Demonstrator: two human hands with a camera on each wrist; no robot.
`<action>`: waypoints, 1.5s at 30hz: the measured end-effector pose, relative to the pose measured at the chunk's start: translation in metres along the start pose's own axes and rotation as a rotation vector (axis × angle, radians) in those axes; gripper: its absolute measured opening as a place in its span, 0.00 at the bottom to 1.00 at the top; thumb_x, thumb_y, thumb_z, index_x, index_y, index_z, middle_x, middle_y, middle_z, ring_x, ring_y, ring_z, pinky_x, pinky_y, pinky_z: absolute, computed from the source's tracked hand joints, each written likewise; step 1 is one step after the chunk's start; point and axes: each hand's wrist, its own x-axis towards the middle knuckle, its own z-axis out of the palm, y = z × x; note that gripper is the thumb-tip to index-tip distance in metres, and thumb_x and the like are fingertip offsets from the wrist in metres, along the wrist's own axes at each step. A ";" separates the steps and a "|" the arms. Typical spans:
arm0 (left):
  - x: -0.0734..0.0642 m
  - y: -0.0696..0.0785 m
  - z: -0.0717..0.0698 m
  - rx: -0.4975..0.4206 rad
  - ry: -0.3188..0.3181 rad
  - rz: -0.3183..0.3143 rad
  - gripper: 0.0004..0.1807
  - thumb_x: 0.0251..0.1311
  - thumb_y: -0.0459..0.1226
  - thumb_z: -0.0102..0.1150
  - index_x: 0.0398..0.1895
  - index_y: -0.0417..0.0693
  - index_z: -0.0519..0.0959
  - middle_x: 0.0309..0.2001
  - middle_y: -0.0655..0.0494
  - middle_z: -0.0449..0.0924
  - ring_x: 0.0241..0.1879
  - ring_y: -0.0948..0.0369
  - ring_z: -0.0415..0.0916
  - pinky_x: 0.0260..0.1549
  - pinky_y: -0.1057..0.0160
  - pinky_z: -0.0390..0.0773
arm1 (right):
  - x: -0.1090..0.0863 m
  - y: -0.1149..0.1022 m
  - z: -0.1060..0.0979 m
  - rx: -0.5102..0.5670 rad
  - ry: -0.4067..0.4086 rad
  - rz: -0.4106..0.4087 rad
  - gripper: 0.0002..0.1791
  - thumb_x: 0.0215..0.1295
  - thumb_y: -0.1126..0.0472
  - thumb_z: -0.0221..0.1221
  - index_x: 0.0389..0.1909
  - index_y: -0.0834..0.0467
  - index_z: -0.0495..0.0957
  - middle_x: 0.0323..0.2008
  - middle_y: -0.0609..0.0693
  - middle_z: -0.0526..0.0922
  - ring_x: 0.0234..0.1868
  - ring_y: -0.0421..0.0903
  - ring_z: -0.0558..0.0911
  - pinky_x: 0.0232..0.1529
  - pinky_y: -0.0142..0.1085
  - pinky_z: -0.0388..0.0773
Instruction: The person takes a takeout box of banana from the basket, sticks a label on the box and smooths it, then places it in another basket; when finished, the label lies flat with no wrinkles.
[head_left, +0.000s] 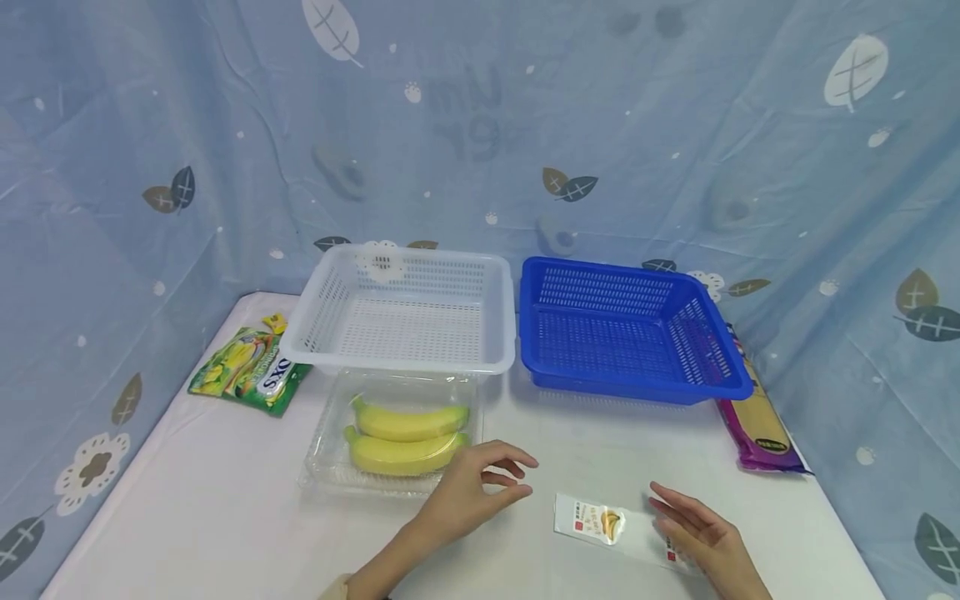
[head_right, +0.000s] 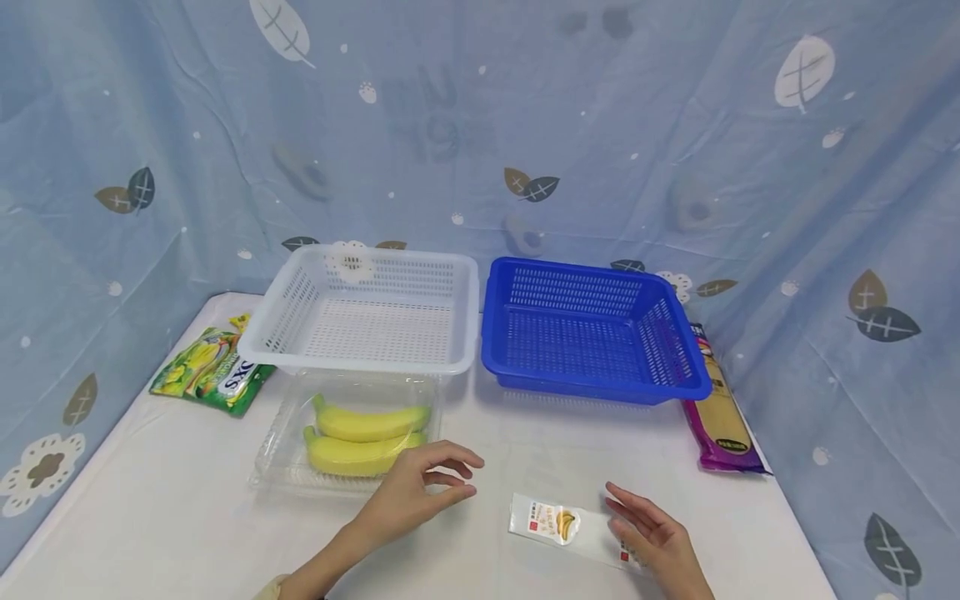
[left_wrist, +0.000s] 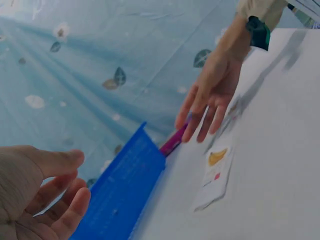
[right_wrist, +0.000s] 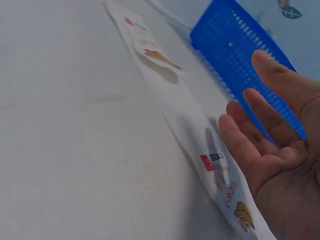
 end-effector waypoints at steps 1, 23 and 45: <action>0.001 0.000 0.005 0.002 -0.003 0.002 0.12 0.56 0.30 0.66 0.45 0.46 0.82 0.42 0.56 0.82 0.41 0.62 0.80 0.40 0.69 0.81 | 0.000 0.000 0.002 -0.010 0.001 0.027 0.28 0.67 0.60 0.59 0.65 0.65 0.66 0.56 0.36 0.79 0.51 0.30 0.78 0.46 0.28 0.78; 0.029 -0.054 0.076 0.160 -0.054 -0.099 0.19 0.37 0.16 0.67 0.36 0.38 0.82 0.36 0.53 0.84 0.37 0.65 0.80 0.37 0.76 0.78 | 0.006 0.003 0.007 0.042 -0.364 -0.016 0.28 0.71 0.65 0.53 0.67 0.71 0.58 0.57 0.28 0.75 0.57 0.29 0.74 0.54 0.27 0.73; 0.034 -0.061 0.076 0.159 -0.080 -0.188 0.17 0.35 0.18 0.72 0.33 0.35 0.82 0.31 0.53 0.83 0.30 0.69 0.75 0.33 0.76 0.78 | 0.009 0.006 0.039 -0.235 -0.019 -0.210 0.13 0.55 0.72 0.66 0.42 0.72 0.80 0.39 0.55 0.85 0.36 0.34 0.82 0.38 0.23 0.78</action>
